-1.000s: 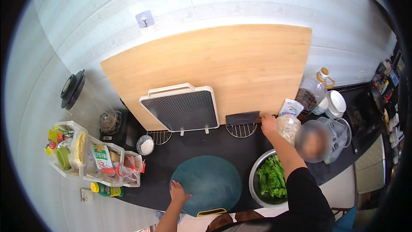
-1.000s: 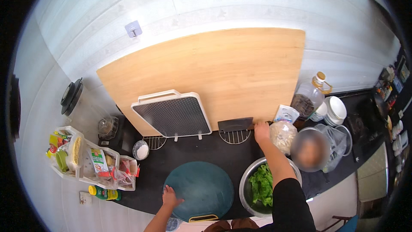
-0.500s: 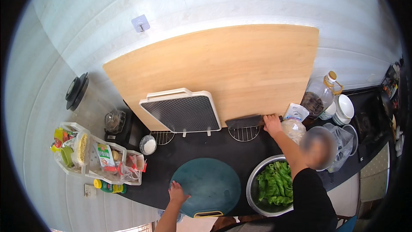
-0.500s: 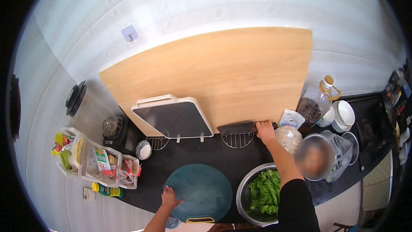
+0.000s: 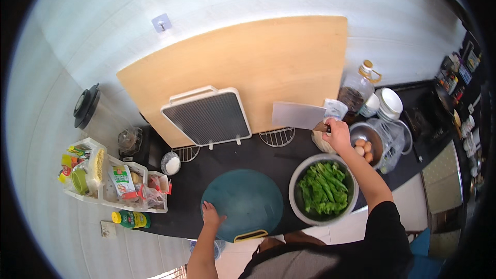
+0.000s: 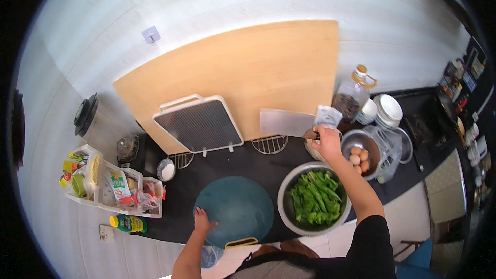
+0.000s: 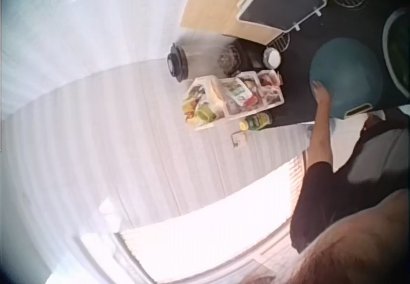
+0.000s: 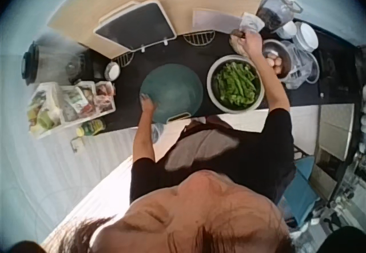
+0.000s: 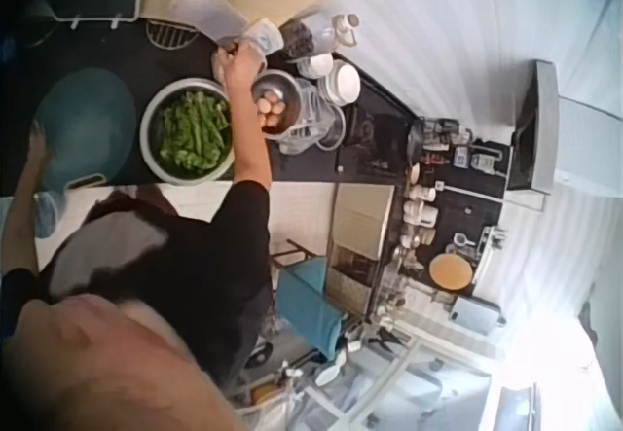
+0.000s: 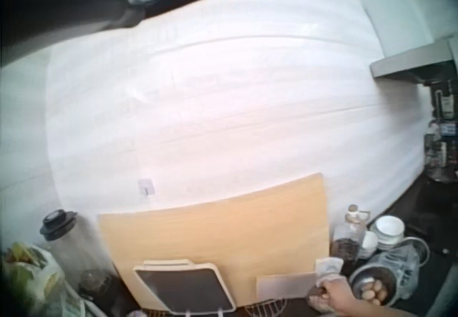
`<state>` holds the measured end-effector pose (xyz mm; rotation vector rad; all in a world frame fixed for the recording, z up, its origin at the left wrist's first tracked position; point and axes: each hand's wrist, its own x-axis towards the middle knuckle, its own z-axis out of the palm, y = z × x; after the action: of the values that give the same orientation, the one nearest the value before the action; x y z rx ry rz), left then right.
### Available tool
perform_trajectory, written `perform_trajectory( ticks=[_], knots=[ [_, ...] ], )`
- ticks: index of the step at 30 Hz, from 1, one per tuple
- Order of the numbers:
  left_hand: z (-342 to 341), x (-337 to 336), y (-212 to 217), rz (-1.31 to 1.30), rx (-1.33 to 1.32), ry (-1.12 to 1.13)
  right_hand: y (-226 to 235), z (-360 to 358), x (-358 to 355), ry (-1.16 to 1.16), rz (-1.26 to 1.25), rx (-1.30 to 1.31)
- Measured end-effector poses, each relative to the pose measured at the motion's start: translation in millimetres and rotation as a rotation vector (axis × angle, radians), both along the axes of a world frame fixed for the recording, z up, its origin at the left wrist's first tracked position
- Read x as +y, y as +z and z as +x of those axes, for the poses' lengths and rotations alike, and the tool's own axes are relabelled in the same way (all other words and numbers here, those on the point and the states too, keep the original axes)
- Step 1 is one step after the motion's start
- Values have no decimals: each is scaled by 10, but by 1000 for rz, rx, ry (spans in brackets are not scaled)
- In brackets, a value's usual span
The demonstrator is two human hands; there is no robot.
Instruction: The person stands at a kitchen counter and chops green vegetables, likely bitter melon, into small pieces using a knife on a blue cutting board. The chopped pieces are periodically transferred into a metal bowl. The person handles the vegetables one at a time, slicing them methodically.
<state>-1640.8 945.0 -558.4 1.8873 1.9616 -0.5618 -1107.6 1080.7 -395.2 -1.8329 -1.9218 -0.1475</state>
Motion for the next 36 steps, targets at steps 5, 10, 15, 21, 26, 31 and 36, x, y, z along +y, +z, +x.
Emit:
perform_trajectory(
  ticks=[5, 10, 15, 21, 26, 31, 36],
  knots=[
    [-54, 32, -143, -11, 10, 5, 64, -19, -1205, -282, -28, 202],
    [97, 70, 146, -46, 18, 7, 138, -256, -2174, -589, -171, 492],
    [154, 52, 163, -36, 43, -13, -47, -307, -2674, -708, -194, 835],
    [198, -107, -93, 64, -10, -15, -116, -434, -2799, -510, -49, 1190],
    [527, -21, 445, 119, -96, -91, -32, -391, -2692, -610, -180, 821],
    [1694, 122, 957, 770, -588, -334, 104, -333, -2676, -549, -169, 712],
    [2918, 25, 1174, 431, -737, -426, 28, -136, -2663, -558, -202, 723]
  ],
)
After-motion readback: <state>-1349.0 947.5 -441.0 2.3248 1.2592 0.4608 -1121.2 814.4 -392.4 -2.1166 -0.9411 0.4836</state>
